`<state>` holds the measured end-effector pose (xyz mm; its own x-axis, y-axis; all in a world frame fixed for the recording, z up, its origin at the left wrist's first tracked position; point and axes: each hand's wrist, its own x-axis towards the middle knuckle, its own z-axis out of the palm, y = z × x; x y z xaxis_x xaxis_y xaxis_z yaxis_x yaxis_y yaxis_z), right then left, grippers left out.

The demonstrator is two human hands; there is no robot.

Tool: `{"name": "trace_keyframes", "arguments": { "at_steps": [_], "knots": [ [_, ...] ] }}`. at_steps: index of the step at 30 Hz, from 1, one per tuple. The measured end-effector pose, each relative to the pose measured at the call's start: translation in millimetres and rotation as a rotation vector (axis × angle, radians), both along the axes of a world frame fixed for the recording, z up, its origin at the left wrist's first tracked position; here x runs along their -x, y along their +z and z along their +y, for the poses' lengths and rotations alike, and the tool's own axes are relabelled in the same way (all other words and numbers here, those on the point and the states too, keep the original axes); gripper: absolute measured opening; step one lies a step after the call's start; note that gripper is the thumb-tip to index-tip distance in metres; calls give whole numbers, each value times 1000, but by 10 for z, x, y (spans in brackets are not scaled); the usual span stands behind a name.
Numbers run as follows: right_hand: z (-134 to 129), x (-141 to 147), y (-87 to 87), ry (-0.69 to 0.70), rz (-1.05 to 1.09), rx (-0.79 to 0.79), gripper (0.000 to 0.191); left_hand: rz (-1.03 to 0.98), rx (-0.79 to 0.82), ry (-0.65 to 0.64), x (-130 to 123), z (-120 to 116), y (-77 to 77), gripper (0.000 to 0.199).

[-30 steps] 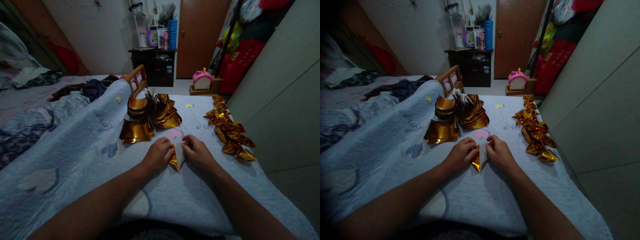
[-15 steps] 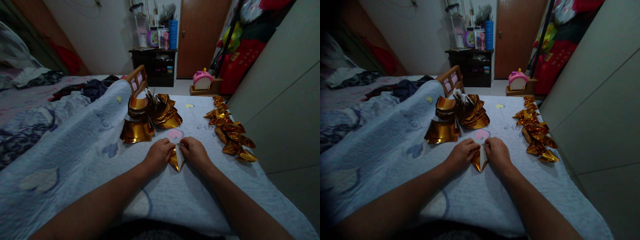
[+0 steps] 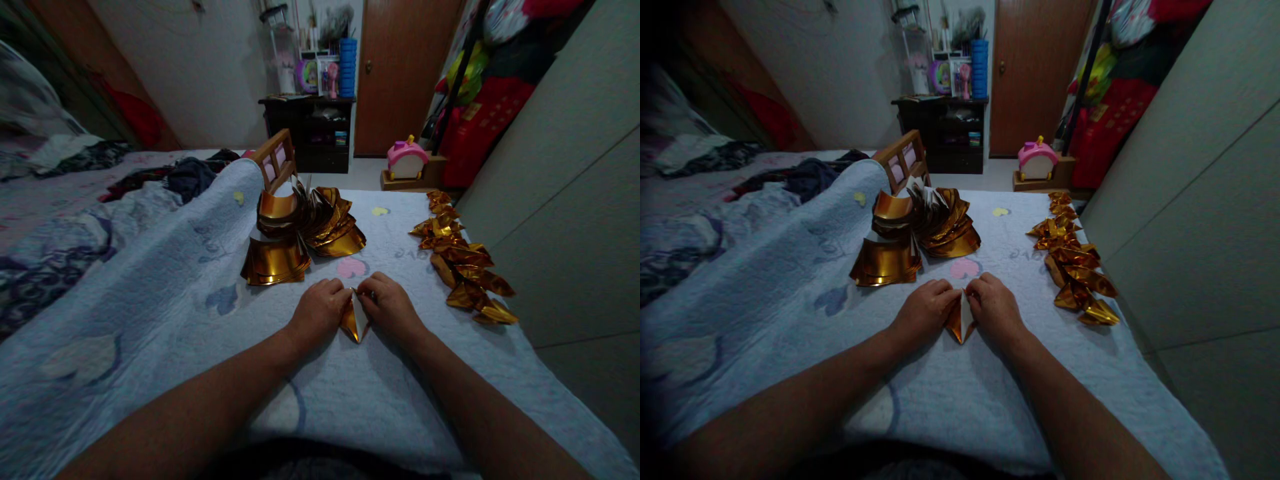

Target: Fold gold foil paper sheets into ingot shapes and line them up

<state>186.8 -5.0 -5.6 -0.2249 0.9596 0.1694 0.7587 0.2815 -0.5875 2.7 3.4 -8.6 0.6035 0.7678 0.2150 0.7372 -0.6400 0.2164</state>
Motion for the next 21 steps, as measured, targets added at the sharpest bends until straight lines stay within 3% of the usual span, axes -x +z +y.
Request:
{"name": "trace_keyframes", "arguments": {
  "at_steps": [21],
  "knots": [
    [-2, 31, -52, 41, -29, -36, 14, 54, -14, 18, -23, -39, 11, 16]
  ]
}}
